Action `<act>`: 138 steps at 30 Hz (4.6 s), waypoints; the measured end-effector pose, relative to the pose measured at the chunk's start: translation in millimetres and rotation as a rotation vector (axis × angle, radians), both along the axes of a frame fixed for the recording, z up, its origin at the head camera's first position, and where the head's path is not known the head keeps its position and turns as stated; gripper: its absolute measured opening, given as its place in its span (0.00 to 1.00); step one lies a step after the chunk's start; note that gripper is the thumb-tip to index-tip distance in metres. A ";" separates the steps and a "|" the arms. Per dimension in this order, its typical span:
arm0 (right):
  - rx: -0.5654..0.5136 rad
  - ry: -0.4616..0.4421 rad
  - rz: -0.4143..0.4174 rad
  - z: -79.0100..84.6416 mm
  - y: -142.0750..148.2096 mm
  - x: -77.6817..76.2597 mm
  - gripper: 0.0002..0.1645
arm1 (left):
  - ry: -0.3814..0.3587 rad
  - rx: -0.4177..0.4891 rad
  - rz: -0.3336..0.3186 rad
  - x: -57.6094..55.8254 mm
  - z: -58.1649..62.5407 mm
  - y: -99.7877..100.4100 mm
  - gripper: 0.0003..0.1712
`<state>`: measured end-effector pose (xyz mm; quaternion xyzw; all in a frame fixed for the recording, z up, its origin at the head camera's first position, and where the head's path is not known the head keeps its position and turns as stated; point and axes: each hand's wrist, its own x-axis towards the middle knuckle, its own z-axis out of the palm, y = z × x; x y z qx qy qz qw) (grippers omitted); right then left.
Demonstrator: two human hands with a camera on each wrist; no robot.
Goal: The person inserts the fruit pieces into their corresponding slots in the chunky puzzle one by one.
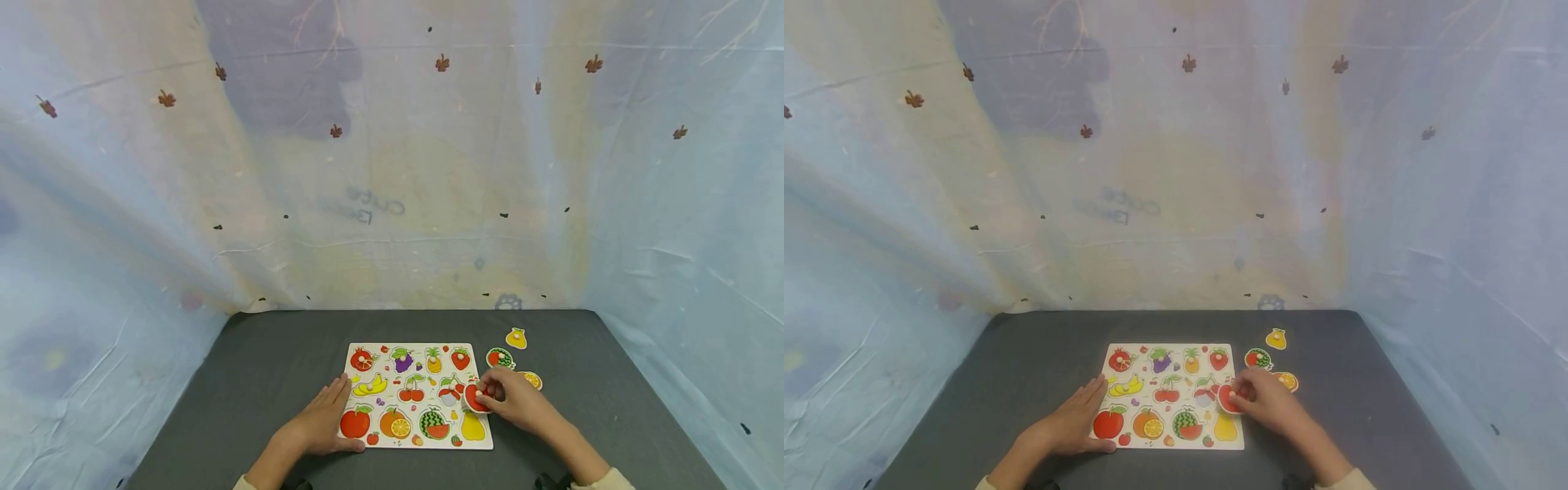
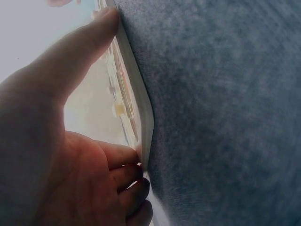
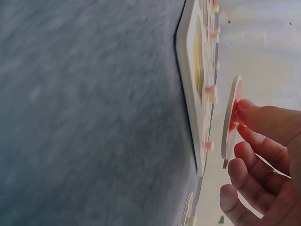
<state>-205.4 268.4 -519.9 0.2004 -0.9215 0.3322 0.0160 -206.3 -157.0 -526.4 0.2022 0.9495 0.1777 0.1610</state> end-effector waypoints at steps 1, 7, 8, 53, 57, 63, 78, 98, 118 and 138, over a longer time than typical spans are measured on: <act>0.001 0.002 0.005 0.3 -2.2 -1.0 0.11 | -0.001 -0.001 0.003 0.1 -0.1 -0.1 0.74; 0.001 0.044 0.034 -1.4 -17.2 -7.2 0.11 | -0.007 0.005 0.009 -0.1 -1.9 -0.4 0.75; 0.000 0.053 0.042 -1.8 -20.1 -7.9 0.11 | -0.007 0.005 0.009 -0.2 -2.1 -0.5 0.75; 0.058 0.110 0.115 8.3 -142.8 -24.6 0.13 | -0.004 -0.026 -0.044 -5.9 -1.4 -4.9 0.74; 0.060 0.113 0.132 7.5 -151.8 -25.9 0.13 | -0.016 -0.006 -0.043 -6.1 -1.5 -7.9 0.74; 0.081 0.092 0.155 6.9 -160.3 -25.6 0.12 | 0.002 0.017 -0.077 -7.4 -4.1 -12.6 0.75; 0.070 0.010 0.163 -0.3 -178.4 -24.4 0.13 | 0.016 0.025 -0.087 -10.3 0.4 -13.6 0.78; 0.075 -0.059 0.191 1.2 -210.0 -21.6 0.14 | 0.035 0.051 -0.109 -11.7 -2.5 -13.0 0.80; 0.142 -0.139 0.203 -6.9 -225.2 -23.5 0.15 | 0.038 0.130 -0.133 -20.4 -21.0 -21.1 0.86; 0.146 -0.144 0.224 -6.5 -229.5 -21.8 0.14 | 0.039 0.074 -0.130 -11.8 -0.5 -12.2 0.80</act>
